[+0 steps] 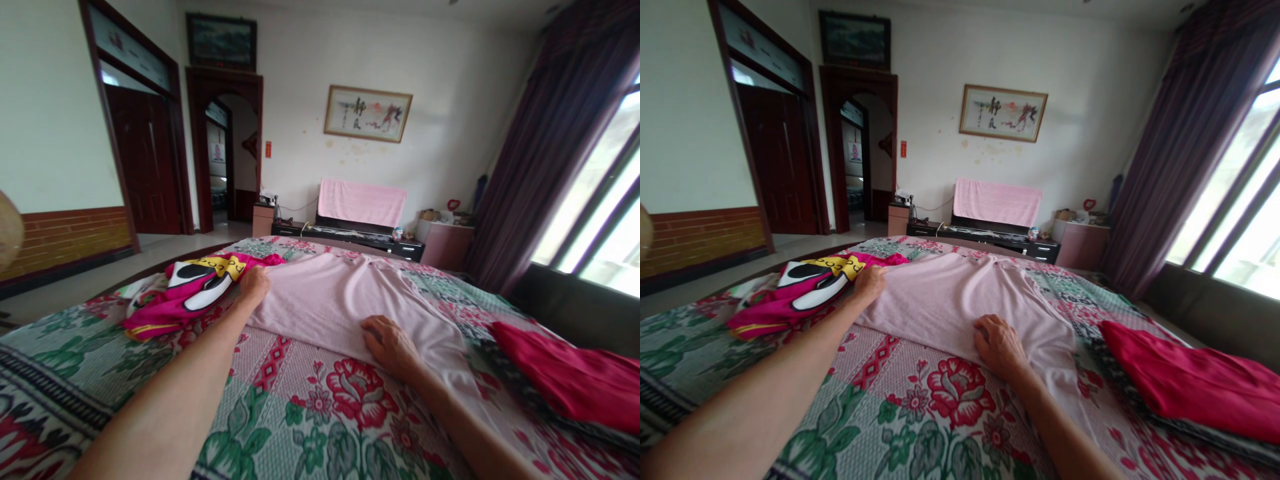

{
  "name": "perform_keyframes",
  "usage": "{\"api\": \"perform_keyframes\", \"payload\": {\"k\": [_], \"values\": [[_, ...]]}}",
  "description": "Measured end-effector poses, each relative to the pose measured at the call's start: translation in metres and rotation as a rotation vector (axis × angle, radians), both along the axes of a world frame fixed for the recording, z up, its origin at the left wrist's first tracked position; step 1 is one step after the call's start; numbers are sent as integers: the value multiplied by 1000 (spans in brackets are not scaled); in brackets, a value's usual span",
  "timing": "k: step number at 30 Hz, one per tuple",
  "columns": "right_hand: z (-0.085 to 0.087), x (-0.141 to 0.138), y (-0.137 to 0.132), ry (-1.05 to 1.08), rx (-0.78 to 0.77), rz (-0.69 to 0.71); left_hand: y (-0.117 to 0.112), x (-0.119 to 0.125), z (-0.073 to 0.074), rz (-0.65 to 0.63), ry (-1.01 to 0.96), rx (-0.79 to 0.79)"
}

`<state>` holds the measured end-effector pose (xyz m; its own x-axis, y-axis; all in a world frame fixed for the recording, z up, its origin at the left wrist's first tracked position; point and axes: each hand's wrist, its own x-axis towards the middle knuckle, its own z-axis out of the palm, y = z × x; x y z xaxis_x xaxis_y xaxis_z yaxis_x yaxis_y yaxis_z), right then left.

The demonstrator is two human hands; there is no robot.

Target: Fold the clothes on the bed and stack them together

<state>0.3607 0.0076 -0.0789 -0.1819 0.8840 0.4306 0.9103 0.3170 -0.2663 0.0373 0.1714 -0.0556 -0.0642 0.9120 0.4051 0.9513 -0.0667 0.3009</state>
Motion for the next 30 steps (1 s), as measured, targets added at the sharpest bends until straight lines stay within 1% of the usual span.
{"api": "perform_keyframes", "payload": {"k": [2,4,7,10,13,15,17,19,21,22,24,25,27,30], "values": [[0,0,0,2,-1,-1,-3,0,-2,22,73,-75],[1,-1,0,3,-1,-2,-6,1,-1,31,89,-109],[1,-1,-1,8,4,-7,-9,4,4,17,153,-81],[1,-2,-4,7,6,-7,-11,14,6,-101,233,28],[2,0,-2,14,-24,-6,-10,26,1,-224,263,94],[6,2,5,21,-70,-22,-9,31,-5,-260,274,105],[12,8,18,10,-95,-57,-7,32,-10,-276,264,98],[18,17,33,-35,-93,-95,-4,29,-15,-270,237,61],[20,30,48,-97,-129,-158,-2,24,-19,-221,213,-27],[20,38,53,-124,-171,-209,-1,21,-20,-184,202,-84],[16,56,60,-149,-265,-314,-1,16,-23,-123,175,-187],[13,64,62,-151,-305,-338,-2,15,-23,-107,163,-221],[7,76,63,-138,-320,-381,-4,13,-24,-100,152,-248],[1,85,67,-112,-339,-428,-6,13,-23,-91,155,-258]]}}
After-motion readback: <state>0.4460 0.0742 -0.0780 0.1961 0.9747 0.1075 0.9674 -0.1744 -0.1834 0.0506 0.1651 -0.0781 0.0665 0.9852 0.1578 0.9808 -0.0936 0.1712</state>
